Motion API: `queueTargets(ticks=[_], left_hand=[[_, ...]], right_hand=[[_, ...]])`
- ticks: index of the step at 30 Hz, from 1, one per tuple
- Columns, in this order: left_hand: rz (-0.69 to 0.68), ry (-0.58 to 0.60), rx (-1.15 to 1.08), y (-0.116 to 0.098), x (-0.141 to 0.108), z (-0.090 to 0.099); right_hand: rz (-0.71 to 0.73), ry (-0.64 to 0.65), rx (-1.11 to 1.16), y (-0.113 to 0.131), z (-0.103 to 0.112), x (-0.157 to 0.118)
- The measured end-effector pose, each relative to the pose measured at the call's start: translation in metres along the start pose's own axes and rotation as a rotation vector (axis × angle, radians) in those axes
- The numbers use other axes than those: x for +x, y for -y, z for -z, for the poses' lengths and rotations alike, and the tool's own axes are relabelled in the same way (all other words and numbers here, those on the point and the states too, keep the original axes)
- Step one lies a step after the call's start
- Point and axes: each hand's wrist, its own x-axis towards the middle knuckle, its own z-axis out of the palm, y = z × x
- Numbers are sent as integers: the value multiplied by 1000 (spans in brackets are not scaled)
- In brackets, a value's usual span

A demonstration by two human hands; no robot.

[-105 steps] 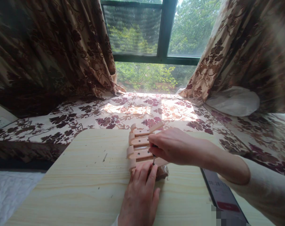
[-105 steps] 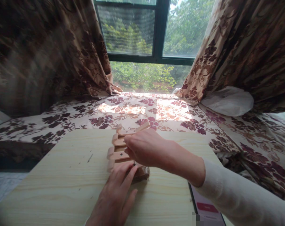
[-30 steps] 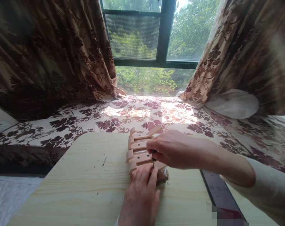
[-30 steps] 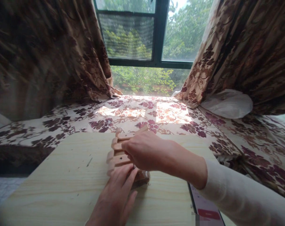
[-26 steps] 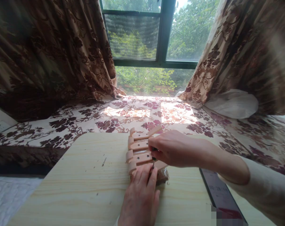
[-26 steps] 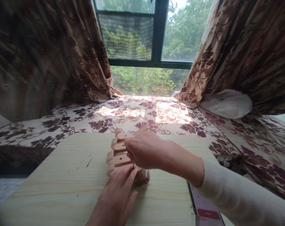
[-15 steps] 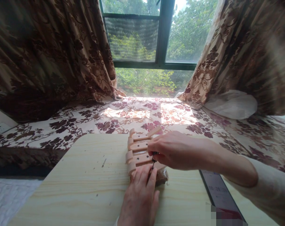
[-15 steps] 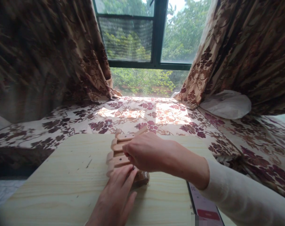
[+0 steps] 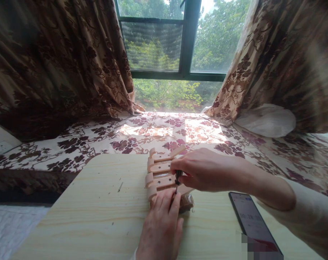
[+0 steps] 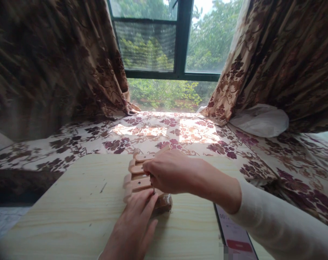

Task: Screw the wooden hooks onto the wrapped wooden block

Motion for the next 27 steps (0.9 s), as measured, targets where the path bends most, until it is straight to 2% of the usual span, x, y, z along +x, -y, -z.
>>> queueTargets(ticks=[3, 6, 15, 22, 27], left_hand=[[0, 5, -6, 0, 0, 0], [4, 15, -16, -1, 0, 1], [12, 41, -19, -2, 1, 3], [2, 36, -10, -1, 1, 4], [15, 59, -25, 0, 1, 5]], right_hand=[[30, 21, 38, 0, 2, -2], [-10, 22, 31, 0, -1, 1], [-67, -74, 4, -2, -13, 3], [44, -31, 16, 2, -2, -4], [-44, -89, -3, 2, -17, 5]])
